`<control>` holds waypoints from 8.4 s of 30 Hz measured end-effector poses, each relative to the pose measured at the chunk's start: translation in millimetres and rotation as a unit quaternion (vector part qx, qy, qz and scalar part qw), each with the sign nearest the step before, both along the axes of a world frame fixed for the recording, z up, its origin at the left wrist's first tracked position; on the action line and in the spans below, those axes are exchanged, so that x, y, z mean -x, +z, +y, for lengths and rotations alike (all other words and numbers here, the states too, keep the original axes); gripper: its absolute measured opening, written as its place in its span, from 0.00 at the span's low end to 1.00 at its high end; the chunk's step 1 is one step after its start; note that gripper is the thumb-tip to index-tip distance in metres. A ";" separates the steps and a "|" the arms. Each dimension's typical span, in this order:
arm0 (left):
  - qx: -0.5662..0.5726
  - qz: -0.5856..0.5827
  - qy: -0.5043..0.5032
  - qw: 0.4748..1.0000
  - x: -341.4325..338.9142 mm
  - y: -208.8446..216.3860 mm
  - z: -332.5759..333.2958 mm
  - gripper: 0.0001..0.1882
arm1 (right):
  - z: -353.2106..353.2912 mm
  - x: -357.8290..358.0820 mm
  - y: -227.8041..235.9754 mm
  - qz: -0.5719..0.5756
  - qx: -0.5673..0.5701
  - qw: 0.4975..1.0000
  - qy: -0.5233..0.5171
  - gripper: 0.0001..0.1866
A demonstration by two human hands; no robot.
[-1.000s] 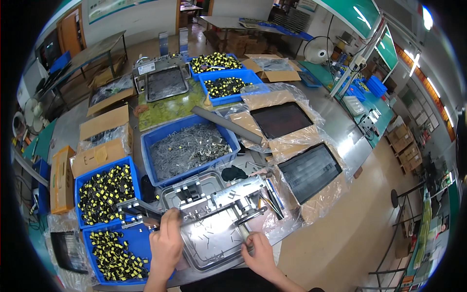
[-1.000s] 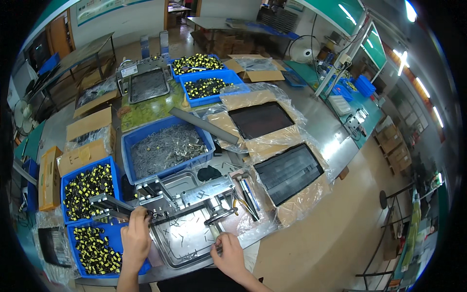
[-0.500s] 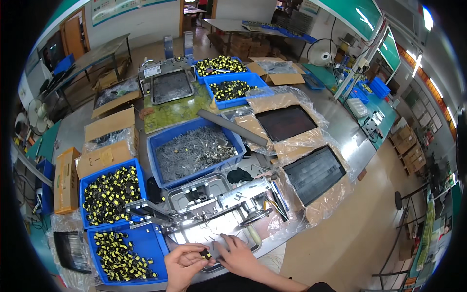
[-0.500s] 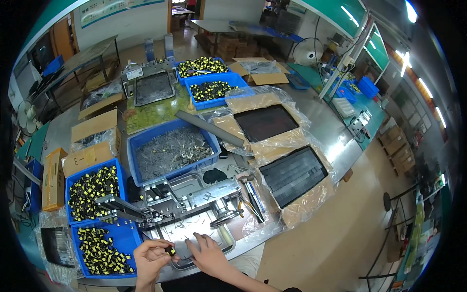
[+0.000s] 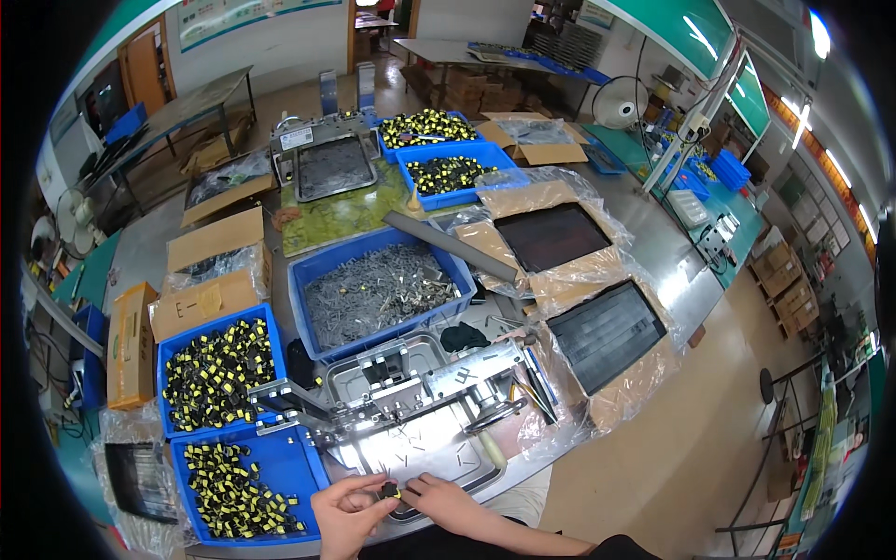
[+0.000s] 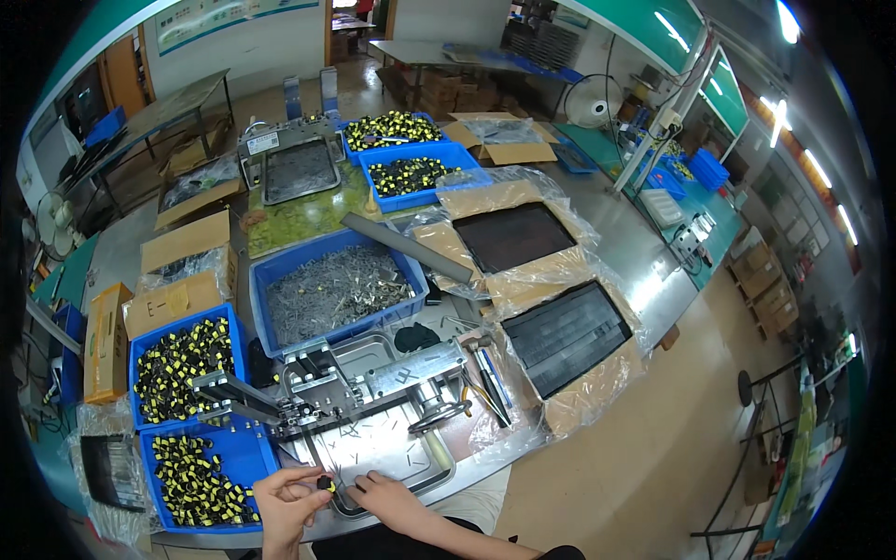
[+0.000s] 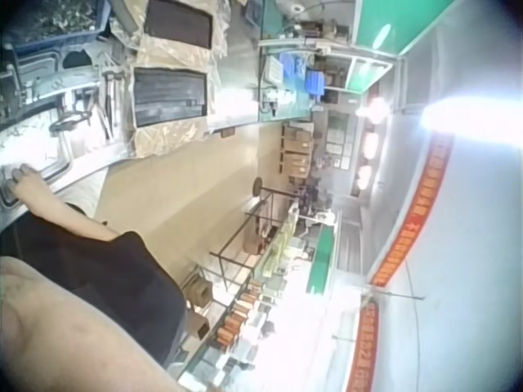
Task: Assembling small electronic transformer components using a specialized fixture and manual manipulation.
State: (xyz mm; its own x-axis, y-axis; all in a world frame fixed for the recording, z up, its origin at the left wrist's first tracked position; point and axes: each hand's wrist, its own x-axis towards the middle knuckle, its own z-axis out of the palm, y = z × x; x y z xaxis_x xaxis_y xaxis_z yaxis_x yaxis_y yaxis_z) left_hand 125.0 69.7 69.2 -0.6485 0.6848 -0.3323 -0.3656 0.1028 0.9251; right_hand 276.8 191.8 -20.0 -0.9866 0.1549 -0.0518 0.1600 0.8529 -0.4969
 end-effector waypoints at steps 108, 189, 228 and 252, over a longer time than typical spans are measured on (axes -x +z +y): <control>-0.094 -0.052 -0.060 0.992 -37.5 54.0 10.1 0.13 | 14.9 -22.6 123.3 0.367 0.241 0.875 -0.206 0.11; -0.143 -0.159 -0.110 0.971 -37.3 17.4 8.1 0.16 | 27.8 -39.4 111.1 0.168 0.467 0.848 -0.184 0.09; 0.023 0.037 -0.082 0.996 -41.8 2.7 15.3 0.12 | 13.0 -12.9 103.4 0.243 0.329 0.866 -0.289 0.13; -0.168 -0.151 -0.027 0.974 -9.6 -21.4 3.4 0.13 | -46.0 -22.7 -5.7 0.006 -0.049 0.998 -0.043 0.30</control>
